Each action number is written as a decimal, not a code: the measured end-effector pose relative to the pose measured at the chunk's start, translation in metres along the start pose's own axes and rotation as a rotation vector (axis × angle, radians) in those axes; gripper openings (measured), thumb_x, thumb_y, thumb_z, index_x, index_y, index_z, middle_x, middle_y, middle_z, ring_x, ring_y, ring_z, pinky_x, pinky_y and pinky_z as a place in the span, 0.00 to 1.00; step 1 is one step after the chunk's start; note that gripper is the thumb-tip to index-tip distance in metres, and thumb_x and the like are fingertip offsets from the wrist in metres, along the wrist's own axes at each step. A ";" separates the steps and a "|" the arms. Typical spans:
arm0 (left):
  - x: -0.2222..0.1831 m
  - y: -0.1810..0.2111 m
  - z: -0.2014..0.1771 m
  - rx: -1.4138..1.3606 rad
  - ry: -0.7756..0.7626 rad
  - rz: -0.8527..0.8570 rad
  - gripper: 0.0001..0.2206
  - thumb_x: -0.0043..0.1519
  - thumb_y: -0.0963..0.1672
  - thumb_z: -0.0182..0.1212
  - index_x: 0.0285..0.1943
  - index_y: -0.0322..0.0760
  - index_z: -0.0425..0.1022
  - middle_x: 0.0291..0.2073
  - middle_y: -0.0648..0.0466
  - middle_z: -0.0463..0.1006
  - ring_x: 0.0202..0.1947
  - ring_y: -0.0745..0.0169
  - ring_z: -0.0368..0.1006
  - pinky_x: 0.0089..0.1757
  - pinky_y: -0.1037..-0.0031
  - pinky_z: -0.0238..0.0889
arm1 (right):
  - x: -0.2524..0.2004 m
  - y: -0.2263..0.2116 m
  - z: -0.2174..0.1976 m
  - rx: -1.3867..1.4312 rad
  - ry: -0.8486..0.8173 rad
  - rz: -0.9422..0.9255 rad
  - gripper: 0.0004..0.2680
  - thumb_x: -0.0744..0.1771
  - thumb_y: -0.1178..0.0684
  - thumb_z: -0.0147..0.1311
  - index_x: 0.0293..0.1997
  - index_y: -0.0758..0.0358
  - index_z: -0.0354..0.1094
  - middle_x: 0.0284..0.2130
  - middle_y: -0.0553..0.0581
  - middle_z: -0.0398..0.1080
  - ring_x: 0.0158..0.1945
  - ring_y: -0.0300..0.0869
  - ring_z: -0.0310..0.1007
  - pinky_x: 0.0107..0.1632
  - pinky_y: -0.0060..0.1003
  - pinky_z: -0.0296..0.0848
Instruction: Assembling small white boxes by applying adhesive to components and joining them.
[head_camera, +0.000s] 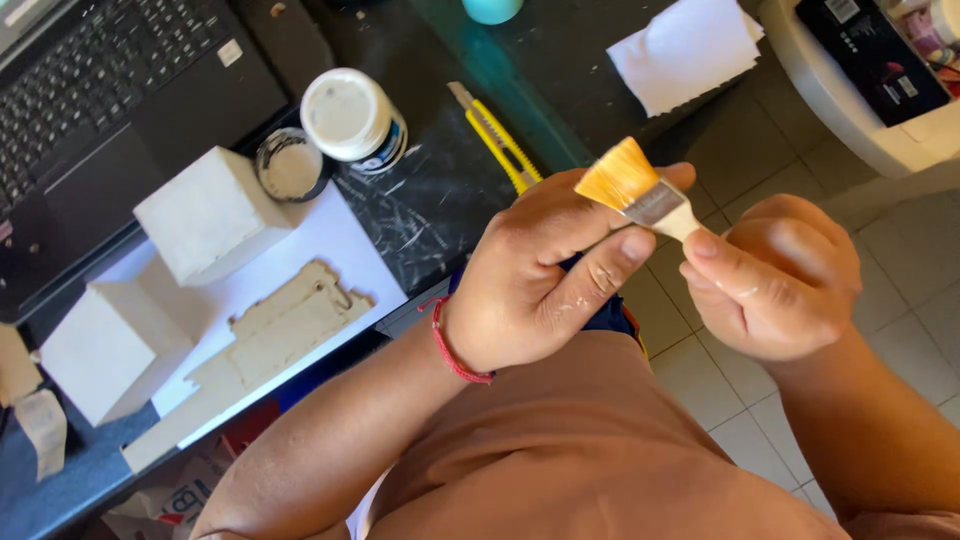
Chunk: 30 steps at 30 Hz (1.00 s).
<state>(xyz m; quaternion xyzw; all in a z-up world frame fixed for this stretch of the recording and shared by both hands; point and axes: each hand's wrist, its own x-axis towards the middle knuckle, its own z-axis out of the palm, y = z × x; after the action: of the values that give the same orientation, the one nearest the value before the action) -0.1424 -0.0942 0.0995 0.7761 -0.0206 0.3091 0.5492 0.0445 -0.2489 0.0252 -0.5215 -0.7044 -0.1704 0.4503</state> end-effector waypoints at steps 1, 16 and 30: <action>-0.001 0.003 -0.001 -0.024 0.018 0.057 0.17 0.74 0.45 0.44 0.58 0.23 0.69 0.57 0.43 0.76 0.41 0.43 0.78 0.48 0.58 0.74 | 0.000 -0.001 0.004 0.020 0.043 -0.039 0.07 0.70 0.62 0.56 0.54 0.65 0.70 0.23 0.59 0.61 0.23 0.49 0.54 0.30 0.45 0.61; -0.058 0.047 -0.025 0.336 0.111 0.015 0.17 0.71 0.46 0.50 0.65 0.31 0.66 0.57 0.42 0.79 0.55 0.44 0.82 0.58 0.59 0.72 | 0.034 -0.095 0.039 0.613 -0.016 0.676 0.12 0.71 0.50 0.39 0.45 0.74 0.55 0.19 0.57 0.60 0.20 0.36 0.60 0.25 0.29 0.62; -0.114 0.057 -0.030 0.185 0.344 -0.005 0.11 0.70 0.43 0.53 0.58 0.32 0.72 0.53 0.47 0.80 0.48 0.49 0.83 0.50 0.64 0.73 | 0.047 -0.137 0.060 1.547 -0.185 1.001 0.10 0.69 0.48 0.48 0.39 0.67 0.60 0.19 0.54 0.58 0.21 0.39 0.55 0.24 0.33 0.56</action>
<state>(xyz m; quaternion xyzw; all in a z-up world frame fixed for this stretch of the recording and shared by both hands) -0.2695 -0.1260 0.0963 0.7591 0.1039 0.4365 0.4717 -0.1071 -0.2336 0.0621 -0.3307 -0.3477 0.6041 0.6363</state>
